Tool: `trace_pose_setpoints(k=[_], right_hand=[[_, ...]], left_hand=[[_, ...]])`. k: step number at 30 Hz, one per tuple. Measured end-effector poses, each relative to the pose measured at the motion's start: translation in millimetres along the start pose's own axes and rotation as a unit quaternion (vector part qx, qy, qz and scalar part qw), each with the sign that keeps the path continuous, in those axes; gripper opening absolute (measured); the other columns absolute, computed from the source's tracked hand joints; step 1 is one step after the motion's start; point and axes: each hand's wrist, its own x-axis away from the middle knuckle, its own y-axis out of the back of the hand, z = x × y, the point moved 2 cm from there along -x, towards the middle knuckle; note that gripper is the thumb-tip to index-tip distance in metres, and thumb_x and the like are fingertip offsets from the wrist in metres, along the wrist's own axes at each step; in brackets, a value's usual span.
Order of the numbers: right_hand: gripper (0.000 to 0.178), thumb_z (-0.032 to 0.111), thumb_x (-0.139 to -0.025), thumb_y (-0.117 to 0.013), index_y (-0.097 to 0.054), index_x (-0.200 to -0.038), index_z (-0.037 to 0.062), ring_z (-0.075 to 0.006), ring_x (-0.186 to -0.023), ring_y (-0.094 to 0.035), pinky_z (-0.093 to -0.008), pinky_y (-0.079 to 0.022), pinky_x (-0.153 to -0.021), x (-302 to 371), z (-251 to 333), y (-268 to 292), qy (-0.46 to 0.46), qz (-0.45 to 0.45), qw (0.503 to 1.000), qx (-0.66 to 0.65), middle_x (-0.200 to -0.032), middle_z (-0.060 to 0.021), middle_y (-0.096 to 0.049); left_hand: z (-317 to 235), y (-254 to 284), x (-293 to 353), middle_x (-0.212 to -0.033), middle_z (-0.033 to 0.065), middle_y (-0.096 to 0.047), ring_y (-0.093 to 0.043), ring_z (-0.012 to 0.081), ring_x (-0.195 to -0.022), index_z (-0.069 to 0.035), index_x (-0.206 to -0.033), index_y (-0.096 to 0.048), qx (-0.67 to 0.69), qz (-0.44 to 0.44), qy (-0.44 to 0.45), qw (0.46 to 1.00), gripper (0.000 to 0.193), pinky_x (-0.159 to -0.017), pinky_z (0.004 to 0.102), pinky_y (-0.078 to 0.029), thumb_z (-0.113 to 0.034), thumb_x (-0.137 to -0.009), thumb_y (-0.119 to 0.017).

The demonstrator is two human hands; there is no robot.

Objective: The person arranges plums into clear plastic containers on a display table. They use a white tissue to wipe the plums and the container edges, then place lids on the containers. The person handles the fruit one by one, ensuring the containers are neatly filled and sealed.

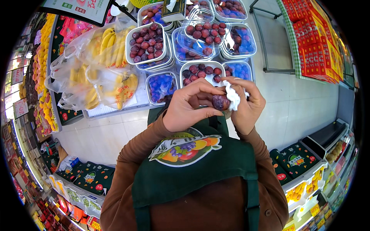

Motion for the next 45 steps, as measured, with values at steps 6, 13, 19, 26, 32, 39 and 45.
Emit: trace_pose_setpoints(k=[6,13,19,26,32,39,45], right_hand=[[0.014,0.006,-0.095,-0.056,-0.063,-0.101,-0.0046,-0.0211,-0.091,-0.067,-0.0314,-0.052,-0.084,-4,-2,2,-0.04,-0.006,0.999,-0.033,-0.1,-0.0191,-0.069],[0.016,0.009,-0.096,-0.057,-0.062,-0.102,-0.0048,-0.0201,-0.088,-0.067,-0.0311,-0.053,-0.081,-3,-2,2,-0.05,-0.004,0.997,-0.061,-0.101,-0.0197,-0.069],[0.016,0.008,-0.096,-0.055,-0.061,-0.104,-0.0046,-0.0218,-0.086,-0.068,-0.0324,-0.054,-0.079,0,-4,4,-0.061,-0.018,0.998,-0.028,-0.102,-0.0202,-0.068],[0.014,-0.002,-0.086,-0.064,-0.065,-0.1,-0.0014,-0.0209,-0.097,-0.067,-0.0309,-0.051,-0.085,0,8,-8,0.07,0.121,0.99,0.021,-0.103,-0.013,-0.069],[0.01,0.003,-0.091,-0.061,-0.068,-0.097,-0.0015,-0.0136,-0.089,-0.065,-0.0272,-0.051,-0.08,0,-39,15,-0.077,0.045,0.993,0.078,-0.095,-0.0099,-0.072],[0.016,0.013,-0.096,-0.06,-0.066,-0.101,-0.0008,-0.0108,-0.09,-0.061,-0.0251,-0.049,-0.082,-1,-89,67,-0.12,-0.074,0.988,0.061,-0.099,-0.0081,-0.07],[0.015,0.01,-0.091,-0.064,-0.066,-0.102,0.0004,-0.018,-0.088,-0.064,-0.0307,-0.05,-0.082,5,-88,54,-0.071,-0.034,0.983,0.165,-0.099,-0.0081,-0.07]], left_hand=[[-3,0,-3,-0.13,0.0214,-0.053,-0.058,0.0275,-0.117,0.005,-0.12,-0.051,0.117,-0.008,0.044,0.992,0.041,-0.097,0.0392,-0.053,0.013,-0.082,-0.064],[-5,1,-2,-0.131,0.0231,-0.053,-0.057,0.0299,-0.117,0.006,-0.12,-0.051,0.149,-0.013,0.053,0.987,0.04,-0.096,0.0419,-0.054,0.013,-0.083,-0.064],[-6,-1,-3,-0.127,0.0214,-0.054,-0.058,0.0292,-0.116,0.005,-0.12,-0.049,0.171,-0.022,0.058,0.983,0.041,-0.095,0.0414,-0.054,0.012,-0.083,-0.064],[5,6,1,-0.111,0.0112,-0.059,-0.062,0.0185,-0.104,0.003,-0.117,-0.051,0.037,-0.048,0.051,0.997,0.038,-0.09,0.0325,-0.054,0.009,-0.083,-0.067],[26,17,3,-0.104,0.0065,-0.061,-0.063,0.0132,-0.098,0.0,-0.115,-0.056,-0.033,0.017,0.17,0.985,0.036,-0.087,0.0279,-0.053,0.008,-0.082,-0.069],[98,64,-19,-0.113,0.0132,-0.062,-0.066,0.0166,-0.095,-0.001,-0.127,-0.053,-0.223,-0.101,0.256,0.935,0.049,-0.081,0.0266,-0.053,-0.006,-0.083,-0.073],[109,71,-10,-0.12,0.0166,-0.059,-0.063,0.0226,-0.106,-0.002,-0.139,-0.042,-0.133,-0.099,0.319,0.933,0.051,-0.091,0.0323,-0.052,-0.027,-0.097,-0.057]])
